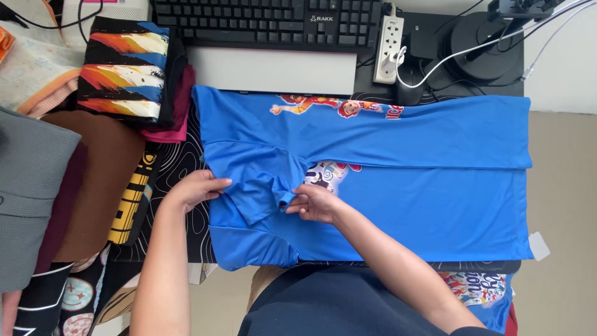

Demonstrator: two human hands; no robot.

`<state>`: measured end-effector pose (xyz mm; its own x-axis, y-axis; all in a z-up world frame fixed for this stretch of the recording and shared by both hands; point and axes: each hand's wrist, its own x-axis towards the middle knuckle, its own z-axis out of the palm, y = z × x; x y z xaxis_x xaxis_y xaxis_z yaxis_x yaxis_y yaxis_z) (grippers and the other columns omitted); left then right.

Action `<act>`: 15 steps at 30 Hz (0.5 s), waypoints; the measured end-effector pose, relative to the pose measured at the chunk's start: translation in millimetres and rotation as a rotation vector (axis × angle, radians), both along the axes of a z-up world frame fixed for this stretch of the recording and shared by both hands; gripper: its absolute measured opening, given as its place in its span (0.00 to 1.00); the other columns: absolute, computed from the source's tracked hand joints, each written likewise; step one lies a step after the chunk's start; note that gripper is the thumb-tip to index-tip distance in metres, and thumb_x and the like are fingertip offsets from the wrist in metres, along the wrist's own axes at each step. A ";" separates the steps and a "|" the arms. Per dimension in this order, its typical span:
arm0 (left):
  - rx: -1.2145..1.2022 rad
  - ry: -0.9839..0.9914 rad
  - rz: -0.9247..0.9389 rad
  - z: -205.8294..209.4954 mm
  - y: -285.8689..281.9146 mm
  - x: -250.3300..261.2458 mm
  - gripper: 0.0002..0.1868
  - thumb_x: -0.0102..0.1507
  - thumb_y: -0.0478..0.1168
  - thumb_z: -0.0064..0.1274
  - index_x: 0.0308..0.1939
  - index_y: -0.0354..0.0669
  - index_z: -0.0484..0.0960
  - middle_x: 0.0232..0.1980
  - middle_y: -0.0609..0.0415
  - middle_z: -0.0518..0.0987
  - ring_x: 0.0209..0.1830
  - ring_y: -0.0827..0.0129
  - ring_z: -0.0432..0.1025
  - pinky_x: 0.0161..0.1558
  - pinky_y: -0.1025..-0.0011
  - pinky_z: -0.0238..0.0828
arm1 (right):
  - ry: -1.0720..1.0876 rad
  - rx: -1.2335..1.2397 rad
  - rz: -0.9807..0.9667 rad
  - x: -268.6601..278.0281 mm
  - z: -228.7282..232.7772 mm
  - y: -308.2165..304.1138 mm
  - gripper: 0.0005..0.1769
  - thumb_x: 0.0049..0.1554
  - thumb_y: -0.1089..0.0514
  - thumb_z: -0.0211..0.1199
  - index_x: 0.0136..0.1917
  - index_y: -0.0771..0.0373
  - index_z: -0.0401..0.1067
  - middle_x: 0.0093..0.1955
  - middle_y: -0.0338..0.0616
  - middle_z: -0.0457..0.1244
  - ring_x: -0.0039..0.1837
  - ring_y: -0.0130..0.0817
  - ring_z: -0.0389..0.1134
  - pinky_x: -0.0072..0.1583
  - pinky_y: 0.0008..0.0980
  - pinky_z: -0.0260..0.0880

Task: Folding a black t-shirt and a blue t-shirt on a desk.

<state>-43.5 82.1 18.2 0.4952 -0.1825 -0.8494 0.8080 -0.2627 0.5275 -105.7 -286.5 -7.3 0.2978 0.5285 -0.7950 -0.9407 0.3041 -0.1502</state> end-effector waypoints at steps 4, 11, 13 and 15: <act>-0.042 -0.031 -0.019 26.5 -3.7 -3.3 0.24 0.60 0.46 0.65 0.53 0.34 0.80 0.51 0.50 0.82 0.51 0.67 0.76 0.57 0.64 0.74 | 0.023 -0.017 0.053 2.5 12.5 -3.5 0.16 0.60 0.52 0.57 0.50 0.68 0.70 0.46 0.55 0.69 0.53 0.48 0.74 0.40 0.30 0.71; -0.438 0.111 0.275 56.1 -21.2 23.7 0.25 0.67 0.52 0.44 0.60 0.37 0.75 0.54 0.43 0.82 0.53 0.55 0.77 0.57 0.54 0.72 | -0.008 0.394 -0.227 31.0 15.8 -11.2 0.23 0.65 0.50 0.45 0.61 0.69 0.70 0.58 0.56 0.69 0.61 0.51 0.71 0.51 0.38 0.75; -0.526 0.135 0.350 25.8 -22.1 38.3 0.27 0.67 0.54 0.42 0.60 0.38 0.75 0.54 0.42 0.82 0.54 0.51 0.76 0.56 0.50 0.72 | -0.025 0.497 -0.372 43.7 8.8 -8.2 0.24 0.69 0.49 0.43 0.64 0.69 0.68 0.61 0.56 0.68 0.64 0.51 0.69 0.56 0.41 0.76; -0.644 0.040 0.655 -18.9 -23.8 54.1 0.25 0.74 0.53 0.42 0.62 0.35 0.75 0.62 0.42 0.79 0.62 0.54 0.74 0.62 0.57 0.69 | -0.034 0.495 -0.621 59.8 19.3 -1.4 0.26 0.70 0.46 0.41 0.72 0.63 0.59 0.71 0.57 0.61 0.71 0.55 0.64 0.61 0.45 0.76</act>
<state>10.6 58.3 -0.7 0.6393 -0.3193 -0.6995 0.7121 0.5892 0.3818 -46.0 -287.9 12.0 0.6738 0.5472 -0.4966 -0.5743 0.8107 0.1140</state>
